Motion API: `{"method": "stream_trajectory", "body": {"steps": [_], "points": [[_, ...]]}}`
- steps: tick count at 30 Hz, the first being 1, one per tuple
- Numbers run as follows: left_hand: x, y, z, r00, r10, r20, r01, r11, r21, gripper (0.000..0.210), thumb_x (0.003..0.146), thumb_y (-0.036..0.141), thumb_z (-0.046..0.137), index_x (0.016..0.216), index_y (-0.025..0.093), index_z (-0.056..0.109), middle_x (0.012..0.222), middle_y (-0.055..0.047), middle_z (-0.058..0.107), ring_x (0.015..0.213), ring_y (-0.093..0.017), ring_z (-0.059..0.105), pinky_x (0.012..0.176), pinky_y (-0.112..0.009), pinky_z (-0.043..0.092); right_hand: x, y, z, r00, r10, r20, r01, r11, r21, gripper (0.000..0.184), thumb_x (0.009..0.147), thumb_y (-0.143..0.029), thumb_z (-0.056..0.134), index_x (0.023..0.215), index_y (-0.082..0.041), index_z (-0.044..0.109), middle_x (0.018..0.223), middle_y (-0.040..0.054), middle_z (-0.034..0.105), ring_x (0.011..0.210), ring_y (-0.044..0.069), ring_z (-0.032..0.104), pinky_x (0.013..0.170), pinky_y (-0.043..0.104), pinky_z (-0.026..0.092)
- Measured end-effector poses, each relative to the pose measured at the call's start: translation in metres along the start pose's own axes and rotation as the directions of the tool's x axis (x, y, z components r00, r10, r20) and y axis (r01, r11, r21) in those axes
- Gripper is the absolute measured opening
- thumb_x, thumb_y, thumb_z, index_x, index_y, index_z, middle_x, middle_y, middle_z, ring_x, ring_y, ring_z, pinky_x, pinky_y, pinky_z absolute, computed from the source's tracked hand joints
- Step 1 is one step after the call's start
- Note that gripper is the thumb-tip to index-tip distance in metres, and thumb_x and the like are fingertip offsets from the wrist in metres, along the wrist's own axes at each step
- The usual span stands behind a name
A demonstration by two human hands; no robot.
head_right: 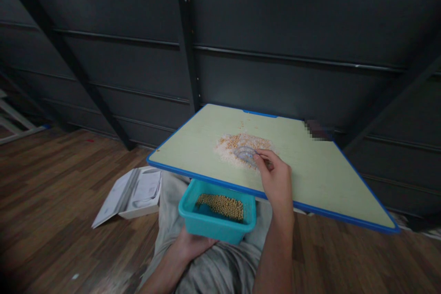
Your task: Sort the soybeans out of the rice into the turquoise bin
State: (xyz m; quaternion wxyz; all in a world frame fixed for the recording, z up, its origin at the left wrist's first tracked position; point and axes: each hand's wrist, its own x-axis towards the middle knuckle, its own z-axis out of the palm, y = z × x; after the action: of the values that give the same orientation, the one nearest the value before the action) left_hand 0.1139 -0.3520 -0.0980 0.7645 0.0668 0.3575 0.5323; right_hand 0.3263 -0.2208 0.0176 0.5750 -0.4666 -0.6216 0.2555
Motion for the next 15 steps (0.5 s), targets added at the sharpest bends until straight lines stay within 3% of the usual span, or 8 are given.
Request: {"method": "stream_trajectory", "body": {"steps": [10, 15], "points": [[0.0030, -0.0021, -0.0046, 0.997, 0.010, 0.082, -0.010, 1.000, -0.003, 0.060, 0.067, 0.045, 0.109, 0.121, 0.029, 0.088, 0.132, -0.013, 0.097, 0.157, -0.048, 0.075, 0.140, -0.064, 0.057, -0.0025, -0.0051, -0.0001, 1.000, 0.005, -0.020, -0.004, 0.999, 0.038, 0.034, 0.094, -0.055, 0.090, 0.105, -0.023, 0.093, 0.103, 0.0148, 0.094, 0.095, 0.035, 0.089, 0.084, 0.047, 0.068], [0.0024, -0.0015, -0.0031, 0.998, 0.019, 0.067, -0.019, 1.000, 0.009, 0.062, 0.072, 0.051, 0.105, 0.128, 0.032, 0.087, 0.130, -0.010, 0.097, 0.154, -0.047, 0.078, 0.138, -0.065, 0.057, -0.0020, -0.0019, -0.0008, 0.999, 0.014, 0.040, -0.015, 1.000, 0.027, 0.033, 0.094, -0.055, 0.091, 0.103, -0.023, 0.093, 0.104, 0.0146, 0.095, 0.094, 0.035, 0.089, 0.085, 0.047, 0.069]]}}
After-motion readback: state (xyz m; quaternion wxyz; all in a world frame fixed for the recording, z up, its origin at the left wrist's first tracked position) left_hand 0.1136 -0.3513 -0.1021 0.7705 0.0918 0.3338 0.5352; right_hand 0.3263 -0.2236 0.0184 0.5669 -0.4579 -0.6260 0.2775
